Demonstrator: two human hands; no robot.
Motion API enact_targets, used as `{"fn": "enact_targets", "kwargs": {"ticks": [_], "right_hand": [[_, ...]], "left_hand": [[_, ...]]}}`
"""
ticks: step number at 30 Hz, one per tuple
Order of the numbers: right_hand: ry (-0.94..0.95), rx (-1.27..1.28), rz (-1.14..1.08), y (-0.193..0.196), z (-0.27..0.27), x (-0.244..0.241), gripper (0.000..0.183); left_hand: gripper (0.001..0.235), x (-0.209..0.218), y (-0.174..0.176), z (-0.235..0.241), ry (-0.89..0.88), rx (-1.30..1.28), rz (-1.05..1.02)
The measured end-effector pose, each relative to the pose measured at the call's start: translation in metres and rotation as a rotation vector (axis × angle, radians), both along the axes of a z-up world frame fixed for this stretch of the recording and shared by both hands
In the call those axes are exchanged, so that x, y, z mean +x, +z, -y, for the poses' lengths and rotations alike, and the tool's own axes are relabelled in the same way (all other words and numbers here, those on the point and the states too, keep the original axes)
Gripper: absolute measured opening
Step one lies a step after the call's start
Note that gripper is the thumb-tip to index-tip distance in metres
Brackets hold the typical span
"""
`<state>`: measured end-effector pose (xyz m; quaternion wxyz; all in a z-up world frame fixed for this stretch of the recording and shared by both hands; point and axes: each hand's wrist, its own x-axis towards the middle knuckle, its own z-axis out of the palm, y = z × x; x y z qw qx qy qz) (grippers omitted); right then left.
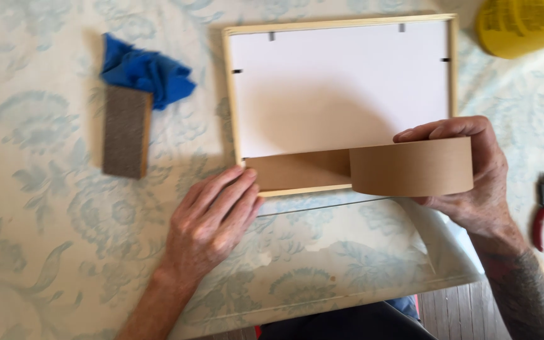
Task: Assemble a wooden picture frame using a staple gun, adhesive tape, and a utility knife.
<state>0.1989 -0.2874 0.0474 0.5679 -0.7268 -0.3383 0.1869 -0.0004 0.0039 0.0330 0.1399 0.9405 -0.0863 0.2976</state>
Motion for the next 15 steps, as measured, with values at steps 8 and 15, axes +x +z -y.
{"fn": "enact_targets", "kwargs": {"ticks": [8,15], "right_hand": [[-0.038,-0.132,0.050,0.015,0.120,0.079,0.070],[-0.035,-0.420,0.256,0.032,0.169,0.116,0.065]], "left_hand": [[0.014,0.004,0.006,0.005,-0.070,0.030,-0.053],[0.010,0.008,-0.001,0.006,-0.115,0.040,0.009]]}}
